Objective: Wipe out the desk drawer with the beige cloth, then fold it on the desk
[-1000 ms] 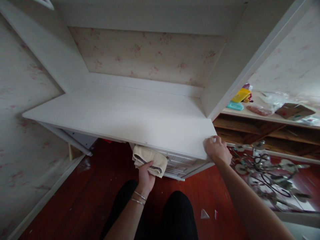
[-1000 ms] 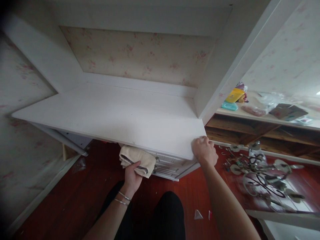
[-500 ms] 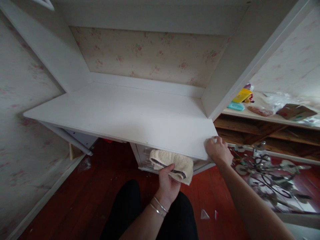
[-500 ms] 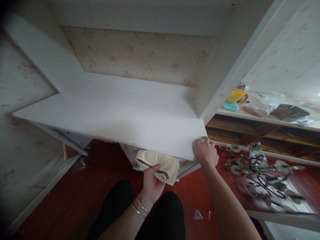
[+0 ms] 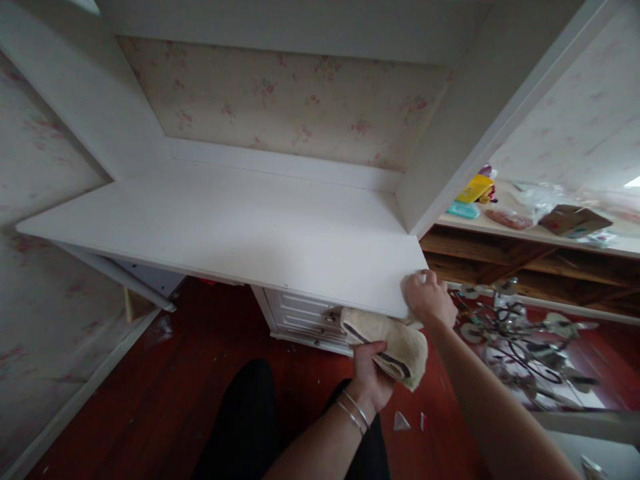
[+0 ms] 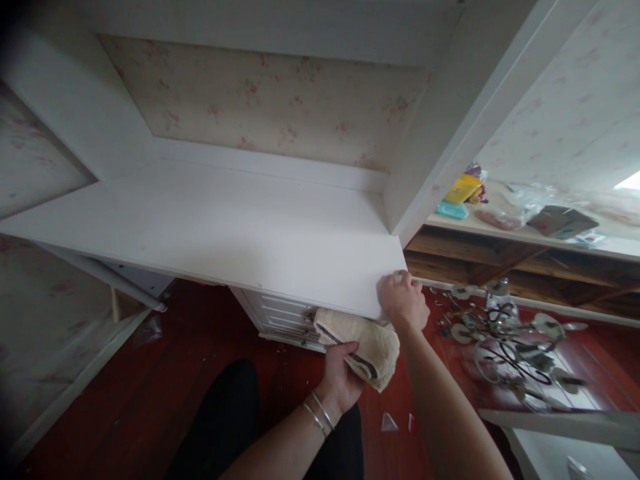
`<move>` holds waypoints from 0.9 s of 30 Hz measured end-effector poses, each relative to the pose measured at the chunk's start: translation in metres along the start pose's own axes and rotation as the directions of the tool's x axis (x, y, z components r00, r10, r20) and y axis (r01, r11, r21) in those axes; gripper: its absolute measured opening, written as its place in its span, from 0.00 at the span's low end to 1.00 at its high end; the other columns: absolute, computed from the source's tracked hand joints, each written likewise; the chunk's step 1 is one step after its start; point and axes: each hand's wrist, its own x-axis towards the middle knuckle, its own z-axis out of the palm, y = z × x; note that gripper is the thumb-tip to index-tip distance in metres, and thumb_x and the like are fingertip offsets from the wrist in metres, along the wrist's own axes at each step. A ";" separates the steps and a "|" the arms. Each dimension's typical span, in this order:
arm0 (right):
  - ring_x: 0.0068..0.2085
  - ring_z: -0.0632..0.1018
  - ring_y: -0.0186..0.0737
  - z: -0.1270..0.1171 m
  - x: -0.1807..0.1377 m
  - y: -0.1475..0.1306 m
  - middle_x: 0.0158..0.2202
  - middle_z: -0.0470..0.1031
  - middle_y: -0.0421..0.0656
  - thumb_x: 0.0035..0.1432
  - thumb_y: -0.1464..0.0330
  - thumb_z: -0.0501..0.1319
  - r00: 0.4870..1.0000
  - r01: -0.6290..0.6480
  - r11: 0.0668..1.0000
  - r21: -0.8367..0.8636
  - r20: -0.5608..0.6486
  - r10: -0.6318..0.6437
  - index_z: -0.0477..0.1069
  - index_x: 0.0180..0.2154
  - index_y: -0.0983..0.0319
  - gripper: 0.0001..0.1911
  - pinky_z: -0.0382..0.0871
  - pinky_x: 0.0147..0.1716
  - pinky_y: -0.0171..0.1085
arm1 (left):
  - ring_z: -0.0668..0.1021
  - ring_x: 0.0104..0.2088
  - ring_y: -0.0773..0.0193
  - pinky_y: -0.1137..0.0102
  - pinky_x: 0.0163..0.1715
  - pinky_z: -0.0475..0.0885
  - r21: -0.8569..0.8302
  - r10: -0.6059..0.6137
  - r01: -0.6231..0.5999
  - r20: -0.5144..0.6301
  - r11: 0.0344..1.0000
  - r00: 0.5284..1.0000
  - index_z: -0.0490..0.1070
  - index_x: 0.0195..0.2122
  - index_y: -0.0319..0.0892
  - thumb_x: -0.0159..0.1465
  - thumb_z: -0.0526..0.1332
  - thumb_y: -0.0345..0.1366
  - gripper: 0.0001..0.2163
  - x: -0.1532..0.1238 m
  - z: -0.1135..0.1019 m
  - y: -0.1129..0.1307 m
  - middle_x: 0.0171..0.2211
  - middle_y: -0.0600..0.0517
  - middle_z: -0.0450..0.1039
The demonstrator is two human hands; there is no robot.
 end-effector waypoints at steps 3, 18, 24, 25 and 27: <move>0.54 0.73 0.62 0.000 0.000 -0.001 0.57 0.65 0.55 0.66 0.53 0.40 1.000 -0.002 1.000 0.006 -0.002 0.002 0.59 0.63 0.55 0.29 0.67 0.49 0.58 | 0.81 0.41 0.54 0.64 0.41 0.76 0.006 -0.001 0.001 -0.020 1.000 1.000 0.73 0.44 0.29 0.53 0.59 0.29 0.17 0.011 -0.012 -0.002 0.42 0.38 0.78; 0.54 0.72 0.62 0.002 0.002 0.000 0.58 0.65 0.54 0.66 0.53 0.41 1.000 -0.014 1.000 0.020 0.000 0.014 0.59 0.63 0.53 0.28 0.66 0.50 0.58 | 0.81 0.31 0.56 0.63 0.33 0.76 0.013 0.296 -0.304 -0.271 0.952 0.916 0.71 0.42 0.35 0.52 0.61 0.25 0.15 0.047 -0.075 0.047 0.33 0.46 0.77; 0.54 0.72 0.63 0.001 0.002 0.000 0.58 0.65 0.55 0.66 0.54 0.41 1.000 -0.017 1.000 0.017 0.007 0.017 0.58 0.63 0.54 0.28 0.66 0.50 0.59 | 0.81 0.32 0.56 0.61 0.35 0.77 0.063 0.387 -0.385 -0.275 0.921 0.880 0.71 0.44 0.37 0.53 0.61 0.22 0.16 0.028 -0.078 0.084 0.35 0.46 0.78; 0.54 0.72 0.63 0.001 0.002 0.000 0.58 0.65 0.55 0.66 0.54 0.41 1.000 -0.013 1.000 0.016 0.008 0.013 0.58 0.63 0.54 0.29 0.66 0.50 0.59 | 0.81 0.32 0.56 0.62 0.34 0.77 0.078 0.410 -0.404 -0.274 0.911 0.870 0.71 0.44 0.37 0.53 0.61 0.22 0.16 0.022 -0.077 0.089 0.35 0.46 0.78; 0.54 0.72 0.64 0.001 0.002 0.000 0.58 0.64 0.56 0.66 0.54 0.40 1.000 -0.004 1.000 0.016 0.009 0.004 0.58 0.63 0.55 0.29 0.66 0.50 0.59 | 0.81 0.32 0.56 0.62 0.34 0.78 0.105 0.461 -0.449 -0.256 0.887 0.850 0.72 0.44 0.38 0.52 0.61 0.21 0.18 0.011 -0.075 0.100 0.35 0.47 0.78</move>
